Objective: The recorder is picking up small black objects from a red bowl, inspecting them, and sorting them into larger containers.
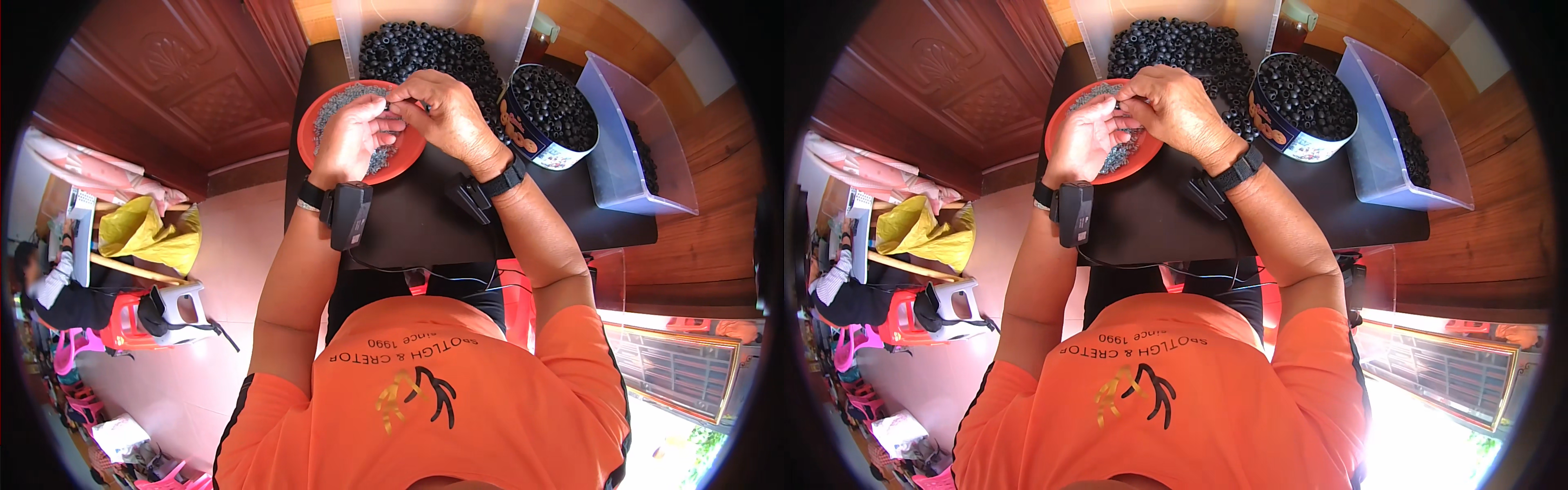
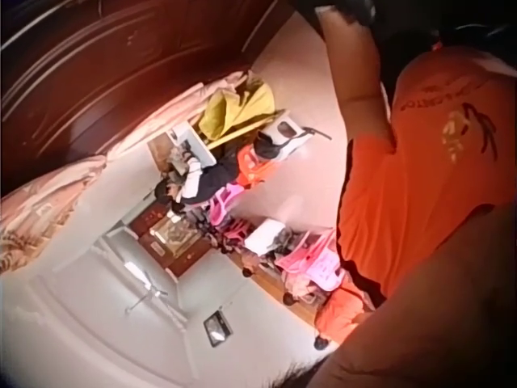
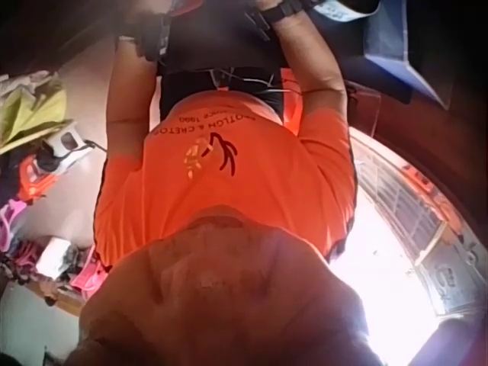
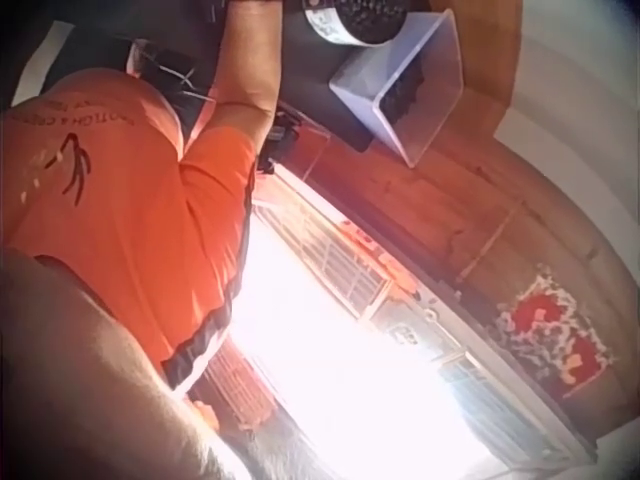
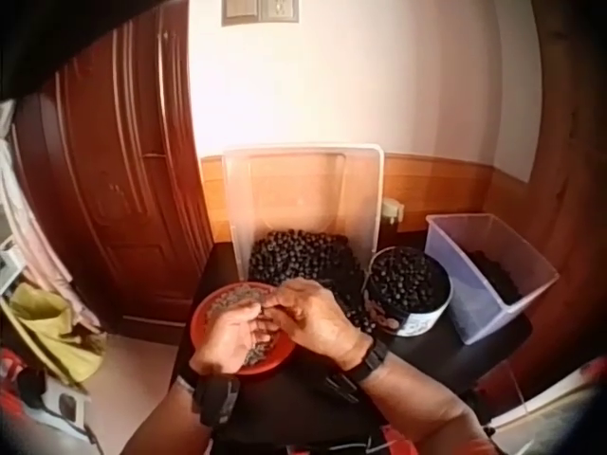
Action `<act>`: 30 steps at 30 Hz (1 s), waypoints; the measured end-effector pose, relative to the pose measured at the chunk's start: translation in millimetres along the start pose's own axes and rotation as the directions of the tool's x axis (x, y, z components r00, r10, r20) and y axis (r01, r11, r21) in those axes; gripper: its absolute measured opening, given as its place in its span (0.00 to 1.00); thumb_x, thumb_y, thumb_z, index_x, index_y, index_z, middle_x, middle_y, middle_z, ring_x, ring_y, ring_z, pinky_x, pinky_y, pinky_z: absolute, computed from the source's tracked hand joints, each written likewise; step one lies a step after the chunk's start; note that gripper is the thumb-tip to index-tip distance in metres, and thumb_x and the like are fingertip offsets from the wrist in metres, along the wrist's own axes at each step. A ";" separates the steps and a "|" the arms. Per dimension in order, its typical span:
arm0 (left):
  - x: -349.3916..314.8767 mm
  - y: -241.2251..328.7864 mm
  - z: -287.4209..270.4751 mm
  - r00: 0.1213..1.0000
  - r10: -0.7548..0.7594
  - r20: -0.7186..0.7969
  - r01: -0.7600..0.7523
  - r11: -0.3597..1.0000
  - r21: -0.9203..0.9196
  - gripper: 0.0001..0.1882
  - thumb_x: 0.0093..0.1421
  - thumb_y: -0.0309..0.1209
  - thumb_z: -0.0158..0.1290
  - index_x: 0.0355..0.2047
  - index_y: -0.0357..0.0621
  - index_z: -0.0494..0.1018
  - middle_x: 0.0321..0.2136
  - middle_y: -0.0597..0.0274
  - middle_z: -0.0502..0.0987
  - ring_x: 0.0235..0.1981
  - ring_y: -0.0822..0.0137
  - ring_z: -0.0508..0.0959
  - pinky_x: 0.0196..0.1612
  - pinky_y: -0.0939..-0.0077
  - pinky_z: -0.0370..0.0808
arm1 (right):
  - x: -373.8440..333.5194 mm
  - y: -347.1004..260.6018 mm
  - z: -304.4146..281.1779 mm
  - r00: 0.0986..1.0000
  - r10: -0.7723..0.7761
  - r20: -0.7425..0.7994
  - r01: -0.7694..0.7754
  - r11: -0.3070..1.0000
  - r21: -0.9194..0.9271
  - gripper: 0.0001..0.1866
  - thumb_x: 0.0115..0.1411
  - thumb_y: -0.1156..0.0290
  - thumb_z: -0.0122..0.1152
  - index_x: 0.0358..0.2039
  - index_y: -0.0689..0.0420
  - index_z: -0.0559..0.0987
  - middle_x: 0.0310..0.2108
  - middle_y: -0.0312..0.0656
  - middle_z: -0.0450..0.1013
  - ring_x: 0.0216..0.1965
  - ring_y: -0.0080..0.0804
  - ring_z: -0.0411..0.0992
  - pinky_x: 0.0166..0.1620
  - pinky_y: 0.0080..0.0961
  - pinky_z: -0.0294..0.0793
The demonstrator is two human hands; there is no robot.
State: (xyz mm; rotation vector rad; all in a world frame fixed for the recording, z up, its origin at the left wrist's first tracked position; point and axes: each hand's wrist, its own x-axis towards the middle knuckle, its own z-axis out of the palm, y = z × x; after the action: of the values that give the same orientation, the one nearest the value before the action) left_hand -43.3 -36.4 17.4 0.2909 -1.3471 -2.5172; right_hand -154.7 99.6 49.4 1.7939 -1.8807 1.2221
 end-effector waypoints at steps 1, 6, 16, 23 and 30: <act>-1.1 1.6 1.0 1.000 -0.019 -0.019 0.018 0.999 -0.031 0.08 0.63 0.33 0.47 0.37 0.42 0.70 0.34 0.60 0.75 0.35 0.66 0.77 0.35 0.76 0.71 | 0.6 -1.6 -0.3 1.000 -0.009 0.000 0.009 1.000 0.000 0.07 0.51 0.77 0.65 0.33 0.58 0.79 0.28 0.40 0.75 0.34 0.33 0.76 0.38 0.25 0.75; -12.9 14.0 13.0 0.996 -0.052 -0.075 0.037 0.981 -0.190 0.09 0.63 0.34 0.48 0.39 0.42 0.70 0.33 0.61 0.75 0.35 0.67 0.75 0.38 0.74 0.69 | 6.4 -8.7 2.6 0.999 0.001 -0.037 0.005 0.987 0.163 0.13 0.48 0.80 0.67 0.37 0.59 0.80 0.33 0.40 0.75 0.37 0.31 0.75 0.43 0.24 0.74; -36.6 3.8 14.1 0.994 -0.064 -0.087 0.036 0.955 -0.295 0.13 0.62 0.36 0.49 0.42 0.41 0.69 0.35 0.62 0.73 0.38 0.66 0.73 0.41 0.71 0.68 | 4.3 -19.8 8.4 0.999 -0.016 0.044 0.012 0.996 0.084 0.13 0.49 0.79 0.67 0.36 0.56 0.81 0.35 0.39 0.75 0.38 0.33 0.75 0.43 0.24 0.75; -42.0 1.8 4.3 0.997 -0.053 -0.054 0.037 0.961 -0.275 0.14 0.62 0.36 0.48 0.43 0.40 0.69 0.35 0.61 0.73 0.38 0.65 0.73 0.43 0.71 0.68 | 3.5 -28.2 9.3 0.996 -0.040 0.076 0.041 0.999 -0.002 0.13 0.49 0.77 0.67 0.38 0.55 0.81 0.36 0.41 0.76 0.40 0.36 0.75 0.44 0.27 0.75; -43.4 11.4 -2.5 0.983 -0.064 -0.172 0.018 0.966 -0.256 0.14 0.64 0.37 0.47 0.39 0.37 0.71 0.39 0.53 0.76 0.43 0.59 0.76 0.45 0.67 0.72 | -5.2 -16.2 -51.9 0.951 0.303 -0.057 -0.296 0.949 0.110 0.11 0.59 0.76 0.60 0.43 0.59 0.79 0.33 0.34 0.77 0.36 0.19 0.74 0.41 0.17 0.73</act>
State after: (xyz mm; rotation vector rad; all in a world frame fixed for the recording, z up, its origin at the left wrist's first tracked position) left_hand 0.1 -30.2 27.6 0.4818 -0.9484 -2.5890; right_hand -156.9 142.3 83.6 1.5224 -2.1416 1.4872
